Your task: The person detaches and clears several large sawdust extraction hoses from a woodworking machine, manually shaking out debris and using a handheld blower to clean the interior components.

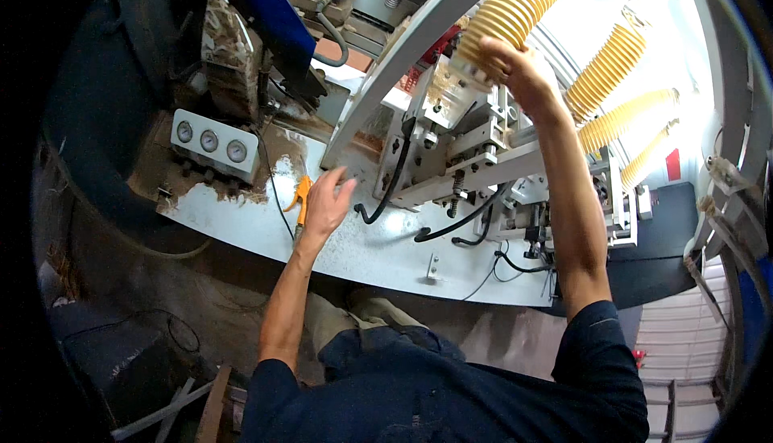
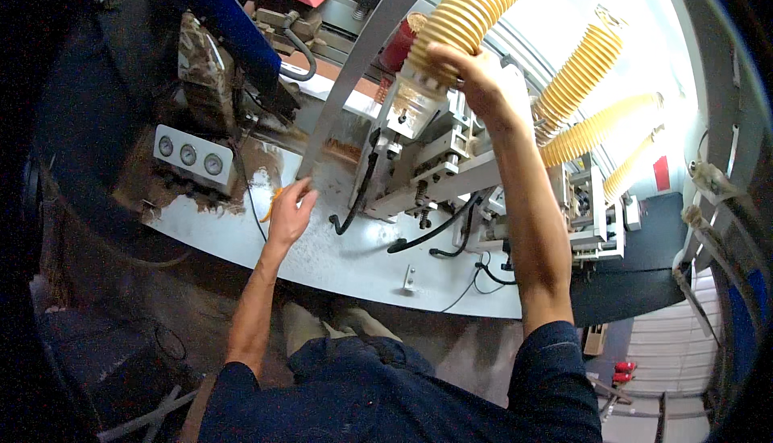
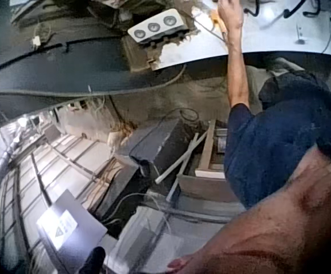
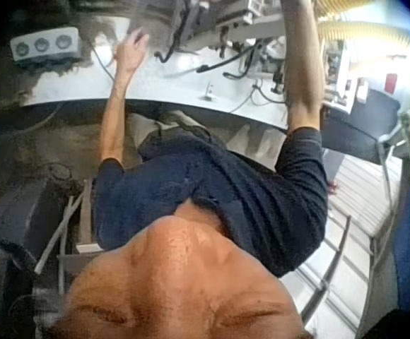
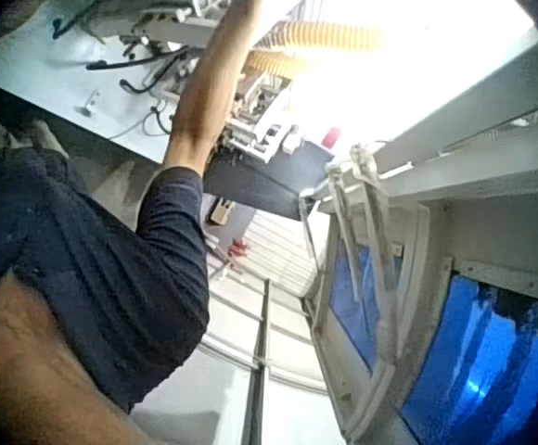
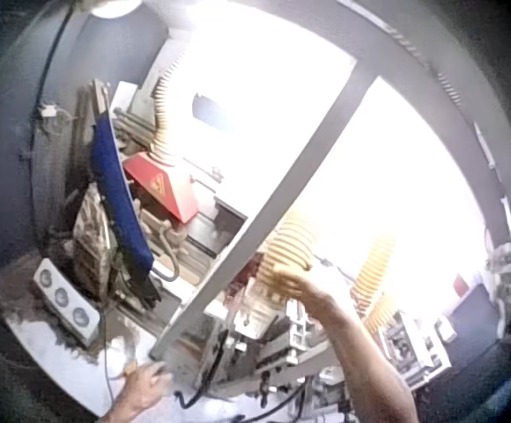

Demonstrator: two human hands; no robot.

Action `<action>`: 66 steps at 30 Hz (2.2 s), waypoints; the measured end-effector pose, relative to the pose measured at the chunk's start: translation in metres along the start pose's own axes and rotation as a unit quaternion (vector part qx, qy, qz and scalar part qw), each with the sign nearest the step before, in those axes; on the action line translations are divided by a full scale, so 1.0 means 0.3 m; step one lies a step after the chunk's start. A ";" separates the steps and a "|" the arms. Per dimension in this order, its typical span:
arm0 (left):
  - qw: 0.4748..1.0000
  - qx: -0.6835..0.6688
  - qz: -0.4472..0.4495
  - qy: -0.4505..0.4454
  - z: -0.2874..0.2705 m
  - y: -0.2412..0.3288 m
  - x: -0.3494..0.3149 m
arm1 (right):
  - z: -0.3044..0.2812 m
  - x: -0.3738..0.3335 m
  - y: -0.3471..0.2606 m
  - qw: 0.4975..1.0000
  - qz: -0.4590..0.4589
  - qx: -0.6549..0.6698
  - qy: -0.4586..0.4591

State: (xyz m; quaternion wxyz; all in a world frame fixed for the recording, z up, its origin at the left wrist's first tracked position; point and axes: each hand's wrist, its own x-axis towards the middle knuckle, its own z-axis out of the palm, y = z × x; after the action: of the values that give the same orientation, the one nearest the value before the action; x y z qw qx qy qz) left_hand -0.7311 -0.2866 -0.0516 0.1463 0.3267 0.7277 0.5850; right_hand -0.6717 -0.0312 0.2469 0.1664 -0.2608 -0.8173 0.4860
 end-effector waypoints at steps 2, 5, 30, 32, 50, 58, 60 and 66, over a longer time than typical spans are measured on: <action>0.995 -0.043 0.088 0.016 -0.072 0.237 0.076 | 0.004 -0.025 0.001 0.996 -0.072 0.045 -0.025; 0.975 0.011 0.216 0.047 -0.183 0.602 0.193 | 0.010 -0.076 0.011 0.980 -0.123 0.152 -0.043; 0.980 -0.128 0.133 -0.076 0.036 1.085 0.573 | 0.139 -0.297 0.228 0.944 -0.102 0.300 0.087; 0.991 -0.120 0.033 -0.055 0.020 1.027 0.630 | 0.241 -0.297 0.196 0.863 -0.077 0.492 0.085; 0.976 -0.183 -0.027 -0.111 0.096 1.046 0.602 | 0.214 -0.088 0.082 0.851 -0.148 0.434 0.256; 0.981 -0.177 0.012 -0.077 0.072 1.073 0.607 | 0.359 -0.254 0.265 0.882 -0.081 0.405 0.226; 0.981 -0.173 0.033 -0.080 0.070 1.047 0.615 | 0.404 -0.299 0.325 0.906 0.022 0.374 0.199; 0.979 -0.106 0.158 -0.072 0.078 1.015 0.602 | 0.374 -0.237 0.381 0.902 -0.258 0.096 0.333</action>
State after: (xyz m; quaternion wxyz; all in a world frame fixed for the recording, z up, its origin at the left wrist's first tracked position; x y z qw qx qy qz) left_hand -0.7588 -0.1211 0.2611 0.1376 0.4619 0.5881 0.6495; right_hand -0.6428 -0.1078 0.0920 0.5725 -0.1701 -0.7025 0.3871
